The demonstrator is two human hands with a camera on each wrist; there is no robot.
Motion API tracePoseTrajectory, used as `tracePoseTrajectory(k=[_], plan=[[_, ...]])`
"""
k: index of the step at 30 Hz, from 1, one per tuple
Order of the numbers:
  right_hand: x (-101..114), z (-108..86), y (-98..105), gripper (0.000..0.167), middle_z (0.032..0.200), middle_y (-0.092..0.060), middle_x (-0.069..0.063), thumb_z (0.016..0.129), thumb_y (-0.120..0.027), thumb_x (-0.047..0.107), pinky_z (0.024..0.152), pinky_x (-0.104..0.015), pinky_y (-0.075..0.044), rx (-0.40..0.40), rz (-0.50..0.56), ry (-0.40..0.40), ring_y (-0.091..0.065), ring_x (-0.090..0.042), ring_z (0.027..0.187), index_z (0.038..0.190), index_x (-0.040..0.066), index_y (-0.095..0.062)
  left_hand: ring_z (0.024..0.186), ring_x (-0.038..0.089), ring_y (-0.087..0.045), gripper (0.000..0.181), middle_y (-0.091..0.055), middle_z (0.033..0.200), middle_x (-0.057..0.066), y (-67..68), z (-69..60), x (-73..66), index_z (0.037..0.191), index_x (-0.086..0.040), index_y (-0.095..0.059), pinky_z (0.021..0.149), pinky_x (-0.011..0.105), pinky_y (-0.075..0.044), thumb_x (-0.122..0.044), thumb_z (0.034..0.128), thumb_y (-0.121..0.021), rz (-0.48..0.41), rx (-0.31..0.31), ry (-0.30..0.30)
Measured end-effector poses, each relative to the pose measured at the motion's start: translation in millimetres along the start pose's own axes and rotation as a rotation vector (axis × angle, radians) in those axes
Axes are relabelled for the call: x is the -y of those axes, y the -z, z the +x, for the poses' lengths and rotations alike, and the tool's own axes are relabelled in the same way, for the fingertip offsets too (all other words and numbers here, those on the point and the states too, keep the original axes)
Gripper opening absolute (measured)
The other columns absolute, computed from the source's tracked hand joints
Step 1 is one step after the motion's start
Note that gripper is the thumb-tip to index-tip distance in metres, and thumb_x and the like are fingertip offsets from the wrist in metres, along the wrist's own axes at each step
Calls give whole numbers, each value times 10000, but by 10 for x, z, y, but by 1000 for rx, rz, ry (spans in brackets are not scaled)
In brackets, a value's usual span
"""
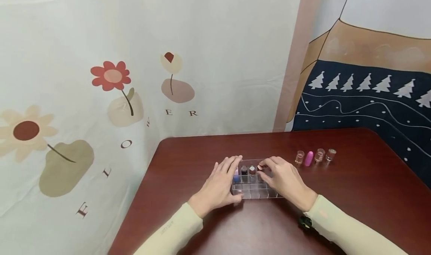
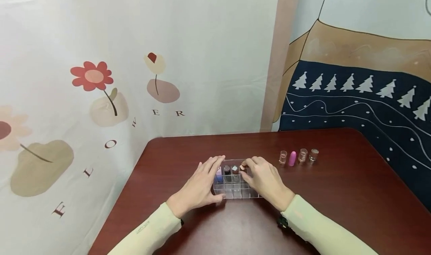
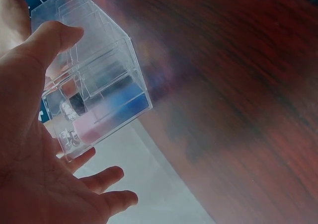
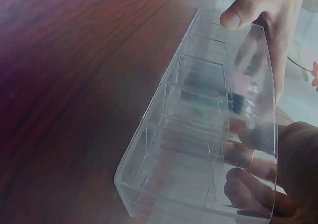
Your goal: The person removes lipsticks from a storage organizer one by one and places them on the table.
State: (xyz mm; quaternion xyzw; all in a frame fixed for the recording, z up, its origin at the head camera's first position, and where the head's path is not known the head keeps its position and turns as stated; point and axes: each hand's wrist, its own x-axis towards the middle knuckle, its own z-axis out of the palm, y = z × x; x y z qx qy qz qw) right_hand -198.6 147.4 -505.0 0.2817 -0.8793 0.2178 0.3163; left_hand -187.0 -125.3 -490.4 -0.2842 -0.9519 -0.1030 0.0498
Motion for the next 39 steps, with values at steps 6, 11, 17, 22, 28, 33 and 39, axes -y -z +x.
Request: tracePoseTrajectory(k=[6, 11, 17, 22, 28, 33, 39], plan=[[-3, 25, -9, 307, 903, -820, -31, 827, -1050, 98, 659, -352, -688, -6, 36, -20, -757, -165, 783, 1018, 108, -810, 1730, 469, -440, 1307, -406, 1869, 113, -9, 18, -5, 1873, -198, -188, 1376, 702, -433, -547, 874, -956, 7, 14, 15], [0, 1, -18, 299, 876, -804, -33, 829, -1037, 78, 637, -337, -667, -27, 26, -10, -729, -155, 758, 997, 103, -791, 1726, 470, -446, 1303, -406, 1868, 107, -24, 9, -4, 1871, -199, -194, 1368, 709, -440, -543, 874, -959, 13, 11, 9], [0, -41, -17, 320, 904, -803, -46, 829, -1039, 85, 666, -348, -684, -8, 33, -14, -727, -162, 787, 1027, 102, -789, 1728, 471, -442, 1300, -406, 1867, 110, -9, 0, -22, 1870, -195, -195, 1369, 714, -433, -565, 884, -958, 23, 18, 4], [-14, -21, -21, 333, 947, -815, -60, 836, -1040, 92, 718, -373, -716, 36, 41, -32, -732, -170, 835, 1066, 99, -799, 1723, 473, -450, 1302, -415, 1859, 112, 10, 10, -14, 1868, -188, -200, 1371, 715, -430, -568, 883, -962, 27, 15, 6], [-31, 6, -31, 313, 952, -825, -49, 842, -1029, 85, 712, -380, -700, 27, 41, -13, -745, -181, 846, 1062, 91, -807, 1720, 473, -455, 1304, -425, 1848, 113, 29, 22, 4, 1865, -176, -209, 1365, 720, -435, -591, 882, -960, 33, 14, -5], [-43, 6, -22, 321, 948, -820, -52, 832, -1020, 66, 698, -385, -690, 7, 56, 16, -767, -187, 838, 1068, 88, -804, 1711, 472, -469, 1312, -438, 1833, 110, 26, 19, 14, 1861, -170, -215, 1355, 721, -449, -601, 874, -963, 41, 11, -12], [-50, 3, 1, 327, 987, -809, -53, 823, -993, 23, 653, -336, -664, -22, 95, 23, -769, -150, 799, 1093, 85, -819, 1714, 470, -464, 1316, -447, 1824, 107, 19, 30, 13, 1858, -175, -224, 1363, 721, -438, -590, 863, -978, 20, 7, -11]])
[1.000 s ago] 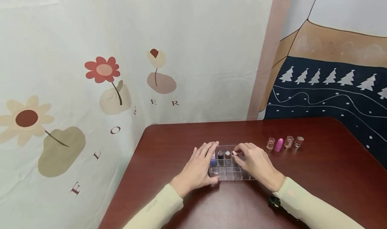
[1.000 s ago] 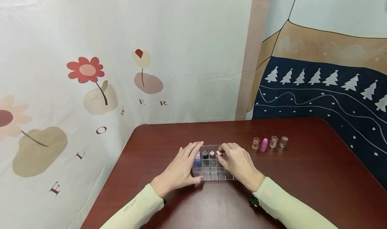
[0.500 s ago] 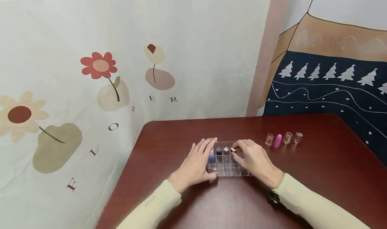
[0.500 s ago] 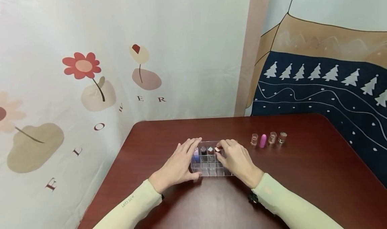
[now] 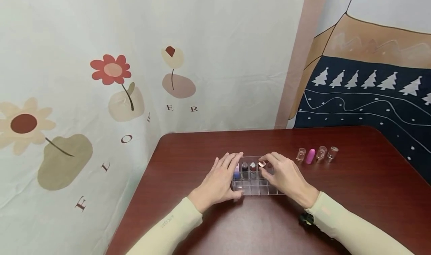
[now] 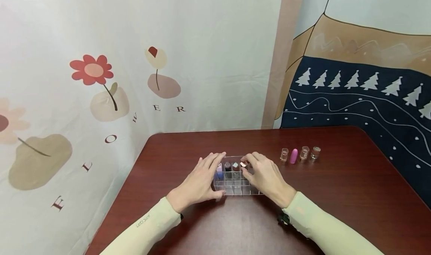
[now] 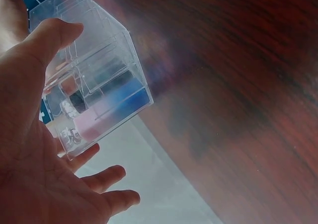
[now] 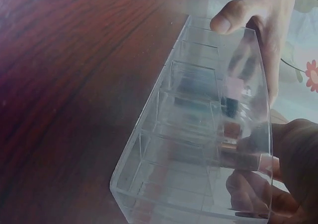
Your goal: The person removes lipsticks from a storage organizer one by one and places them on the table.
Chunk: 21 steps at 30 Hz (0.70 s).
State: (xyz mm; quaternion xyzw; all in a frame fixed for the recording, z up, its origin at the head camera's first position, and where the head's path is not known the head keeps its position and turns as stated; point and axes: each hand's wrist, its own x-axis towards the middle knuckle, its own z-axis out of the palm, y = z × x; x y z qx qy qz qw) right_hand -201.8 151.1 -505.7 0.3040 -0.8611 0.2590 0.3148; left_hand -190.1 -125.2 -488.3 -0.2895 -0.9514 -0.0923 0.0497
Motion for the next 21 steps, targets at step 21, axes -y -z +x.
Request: tracePoseTrajectory(k=[21], plan=[[8, -20, 82, 331, 1029, -792, -35, 866, -959, -2, 664, -315, -680, -13, 92, -12, -794, -112, 808, 1153, 91, -824, 1709, 474, -471, 1317, -447, 1824, 108, 9, 5, -7, 1857, -176, -219, 1360, 729, -439, -582, 860, -979, -10, 9, 9]])
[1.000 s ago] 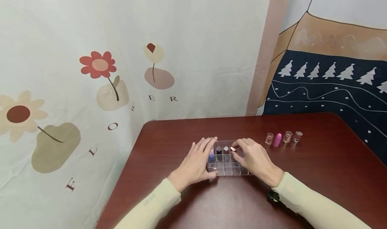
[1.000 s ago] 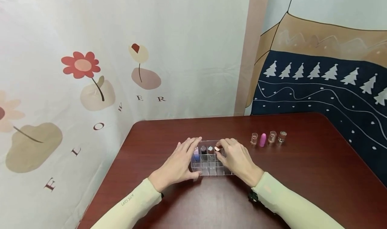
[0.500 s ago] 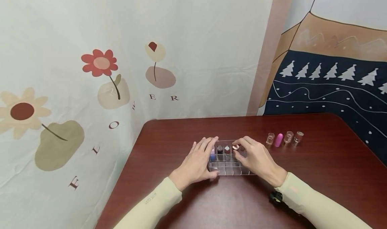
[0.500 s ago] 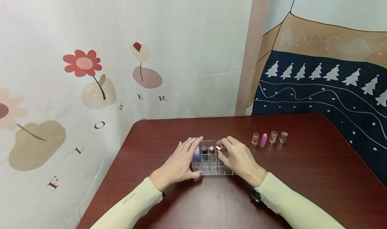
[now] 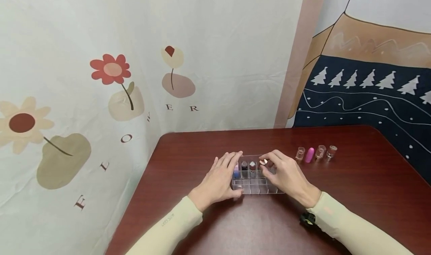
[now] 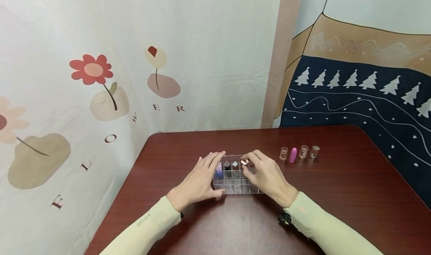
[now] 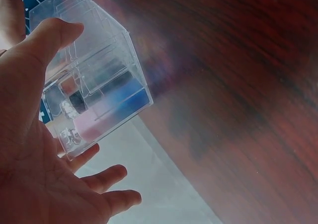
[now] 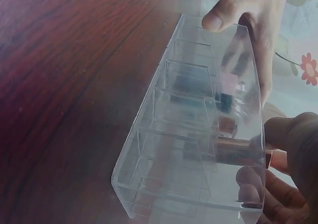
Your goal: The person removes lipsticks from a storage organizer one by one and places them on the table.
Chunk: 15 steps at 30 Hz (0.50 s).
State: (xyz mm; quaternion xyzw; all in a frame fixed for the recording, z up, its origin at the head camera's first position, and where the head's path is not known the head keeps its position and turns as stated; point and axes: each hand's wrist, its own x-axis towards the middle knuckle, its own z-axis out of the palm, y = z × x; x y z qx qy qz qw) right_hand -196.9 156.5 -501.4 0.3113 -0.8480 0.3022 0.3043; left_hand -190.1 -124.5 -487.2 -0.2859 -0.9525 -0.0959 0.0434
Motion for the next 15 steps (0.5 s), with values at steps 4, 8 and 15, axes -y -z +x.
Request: tracePoseTrajectory(k=[4, 8, 15], plan=[[-2, -1, 23, 338, 1028, -787, -43, 864, -969, 4, 678, -330, -696, -8, -2, 16, -791, -111, 807, 1157, 82, -820, 1703, 474, -479, 1315, -448, 1822, 106, 6, 2, -1, 1854, -176, -224, 1355, 731, -444, -586, 858, -979, 4, -6, -1], [-4, 7, 41, 351, 1027, -788, -38, 851, -980, -3, 694, -288, -688, -28, -14, 35, -780, -104, 802, 1154, 77, -824, 1702, 474, -480, 1311, -448, 1822, 104, 5, 1, -4, 1853, -180, -227, 1357, 726, -444, -594, 860, -975, 8, -6, 0], [16, 27, 95, 386, 1030, -795, -42, 819, -990, -36, 694, -301, -692, -59, 0, 59, -776, -122, 798, 1157, 58, -829, 1700, 481, -481, 1304, -450, 1821, 104, 4, -3, -9, 1852, -179, -233, 1354, 737, -442, -594, 865, -977, 2, -7, 2]])
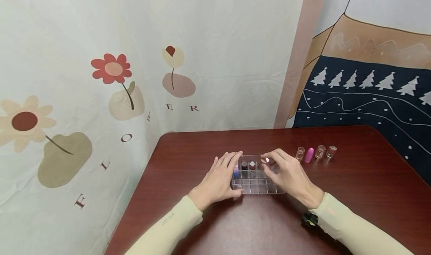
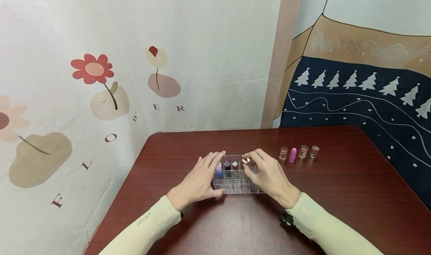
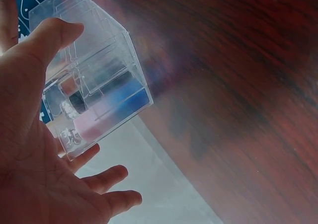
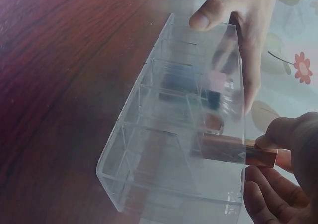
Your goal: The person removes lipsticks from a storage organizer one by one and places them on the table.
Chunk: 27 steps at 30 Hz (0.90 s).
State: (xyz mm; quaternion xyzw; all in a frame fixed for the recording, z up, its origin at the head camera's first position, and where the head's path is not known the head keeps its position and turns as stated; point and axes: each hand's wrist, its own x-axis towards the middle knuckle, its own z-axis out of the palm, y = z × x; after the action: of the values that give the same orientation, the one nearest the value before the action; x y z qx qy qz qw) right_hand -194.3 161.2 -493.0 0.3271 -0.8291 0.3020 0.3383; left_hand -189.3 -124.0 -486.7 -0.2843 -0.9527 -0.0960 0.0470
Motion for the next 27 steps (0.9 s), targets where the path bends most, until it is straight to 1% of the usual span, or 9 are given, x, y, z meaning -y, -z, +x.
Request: tracePoseTrajectory(k=[8, 13, 17, 21, 24, 27], plan=[[1, 16, 75, 373, 1038, -804, -36, 835, -969, -48, 713, -260, -672, -25, 32, -11, -762, -126, 812, 1164, 64, -834, 1711, 472, -470, 1312, -441, 1827, 99, -10, 0, -2, 1857, -186, -222, 1367, 726, -430, -592, 865, -978, 6, 10, 7], [-3, 29, 129, 375, 1050, -815, -49, 833, -967, -62, 732, -246, -668, -35, 42, -9, -768, -139, 813, 1167, 48, -837, 1724, 459, -454, 1318, -430, 1839, 97, -6, -5, -8, 1862, -191, -208, 1381, 718, -412, -593, 869, -975, 7, 20, 17], [-7, 26, 184, 400, 1059, -818, -57, 820, -975, -64, 735, -230, -655, -44, 26, -12, -762, -144, 814, 1178, 51, -838, 1726, 457, -452, 1321, -426, 1843, 100, -1, -9, -10, 1864, -189, -206, 1384, 720, -407, -583, 867, -979, 4, 21, 18], [-18, 30, 252, 415, 1068, -820, -66, 812, -982, -63, 763, -137, -605, -60, 9, -14, -759, -147, 818, 1183, 55, -838, 1721, 454, -458, 1319, -428, 1842, 97, 1, -10, -11, 1862, -186, -210, 1381, 722, -411, -581, 866, -981, 7, 19, 16], [-31, 39, 306, 435, 1062, -820, -63, 797, -987, -71, 794, -91, -584, -77, 7, -11, -757, -150, 817, 1188, 51, -839, 1715, 456, -467, 1317, -431, 1838, 94, 2, -10, -14, 1858, -183, -217, 1377, 722, -417, -582, 863, -983, 12, 16, 13], [-44, 45, 361, 444, 1049, -819, -57, 791, -983, -79, 797, -115, -614, -89, -1, -8, -759, -155, 817, 1191, 50, -840, 1712, 455, -472, 1317, -435, 1836, 95, 0, -11, -17, 1858, -183, -219, 1376, 721, -419, -583, 861, -982, 15, 14, 12]])
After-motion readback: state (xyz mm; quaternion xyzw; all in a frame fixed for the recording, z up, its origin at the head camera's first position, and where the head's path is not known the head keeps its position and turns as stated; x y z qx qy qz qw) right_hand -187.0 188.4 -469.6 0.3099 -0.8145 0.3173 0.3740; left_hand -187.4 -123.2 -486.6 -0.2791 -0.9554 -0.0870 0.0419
